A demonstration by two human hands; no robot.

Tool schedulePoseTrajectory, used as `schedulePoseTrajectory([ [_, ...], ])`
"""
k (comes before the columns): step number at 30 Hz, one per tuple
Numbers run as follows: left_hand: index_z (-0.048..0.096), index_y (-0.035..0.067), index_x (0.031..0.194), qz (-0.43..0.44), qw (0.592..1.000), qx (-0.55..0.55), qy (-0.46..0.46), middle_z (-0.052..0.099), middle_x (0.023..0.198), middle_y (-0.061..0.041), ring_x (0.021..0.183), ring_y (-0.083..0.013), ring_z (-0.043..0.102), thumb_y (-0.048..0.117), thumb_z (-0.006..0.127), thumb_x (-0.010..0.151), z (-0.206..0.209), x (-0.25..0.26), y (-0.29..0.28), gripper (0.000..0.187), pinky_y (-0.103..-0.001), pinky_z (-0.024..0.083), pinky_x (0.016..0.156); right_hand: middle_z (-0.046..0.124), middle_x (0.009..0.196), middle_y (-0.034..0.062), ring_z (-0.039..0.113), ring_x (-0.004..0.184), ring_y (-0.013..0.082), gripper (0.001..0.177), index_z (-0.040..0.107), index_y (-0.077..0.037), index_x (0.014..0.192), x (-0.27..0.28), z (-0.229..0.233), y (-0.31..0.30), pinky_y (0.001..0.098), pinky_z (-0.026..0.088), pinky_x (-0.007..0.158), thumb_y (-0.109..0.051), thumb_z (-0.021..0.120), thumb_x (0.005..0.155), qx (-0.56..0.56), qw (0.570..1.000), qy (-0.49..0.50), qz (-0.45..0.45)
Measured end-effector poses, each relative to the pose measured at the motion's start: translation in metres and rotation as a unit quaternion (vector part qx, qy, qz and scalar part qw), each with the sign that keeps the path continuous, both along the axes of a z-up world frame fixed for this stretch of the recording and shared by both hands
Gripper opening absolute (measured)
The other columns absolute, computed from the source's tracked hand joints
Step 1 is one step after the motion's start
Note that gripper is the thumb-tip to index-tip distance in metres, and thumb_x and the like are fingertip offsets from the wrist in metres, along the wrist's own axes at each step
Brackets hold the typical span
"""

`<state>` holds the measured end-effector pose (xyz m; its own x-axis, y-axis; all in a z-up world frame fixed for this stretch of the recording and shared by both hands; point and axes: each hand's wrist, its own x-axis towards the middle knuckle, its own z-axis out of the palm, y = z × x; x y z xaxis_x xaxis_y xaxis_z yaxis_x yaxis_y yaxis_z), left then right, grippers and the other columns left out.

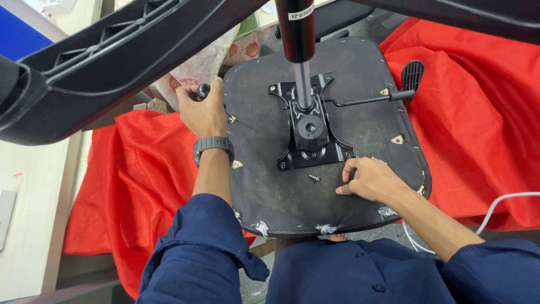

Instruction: The person uses a screwdriver to tighten screws into the underside of an overturned chair seat, securing the gas lift mechanism. The person works on multiple screw locations around the central mounting plate.

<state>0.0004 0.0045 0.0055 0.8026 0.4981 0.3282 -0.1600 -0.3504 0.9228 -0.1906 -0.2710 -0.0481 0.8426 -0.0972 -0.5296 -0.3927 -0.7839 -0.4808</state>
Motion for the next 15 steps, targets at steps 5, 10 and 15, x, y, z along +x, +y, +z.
schedulePoseTrajectory([
  [5, 0.056, 0.007, 0.087, -0.033, 0.996, 0.0, -0.083, 0.061, 0.08, -0.002, 0.069, -0.0105, 0.055, 0.027, 0.075, 0.09, -0.009, 0.001, 0.006, 0.028, -0.028, 0.049, 0.065, 0.075, 0.079, 0.0081, 0.073, 0.083, 0.0245, 0.038, 0.073, -0.01, 0.091, 0.0, 0.001, 0.001, 0.0398, 0.055, 0.078, -0.036, 0.09, 0.068, -0.004, 1.0, 0.002, -0.006],
  [10, 0.064, 0.009, 0.083, -0.105, 0.993, -0.06, -0.011, 0.068, 0.072, 0.002, 0.066, -0.006, 0.061, 0.037, 0.075, 0.09, 0.006, -0.004, 0.002, 0.031, -0.024, 0.052, 0.064, 0.075, 0.079, 0.0071, 0.073, 0.083, 0.023, 0.039, 0.073, -0.011, 0.093, 0.0, 0.0, 0.002, 0.0388, 0.056, 0.078, -0.037, 0.089, 0.069, -0.009, 1.0, 0.012, -0.003],
  [15, 0.064, 0.009, 0.076, -0.087, 0.995, -0.018, 0.048, 0.061, 0.066, 0.002, 0.061, -0.0072, 0.053, 0.047, 0.077, 0.087, 0.013, 0.0, -0.003, 0.041, -0.025, 0.047, 0.06, 0.075, 0.077, 0.0081, 0.073, 0.081, 0.0232, 0.038, 0.073, -0.01, 0.092, -0.002, -0.003, 0.001, 0.0391, 0.055, 0.077, -0.036, 0.089, 0.07, -0.006, 1.0, -0.006, 0.002],
])
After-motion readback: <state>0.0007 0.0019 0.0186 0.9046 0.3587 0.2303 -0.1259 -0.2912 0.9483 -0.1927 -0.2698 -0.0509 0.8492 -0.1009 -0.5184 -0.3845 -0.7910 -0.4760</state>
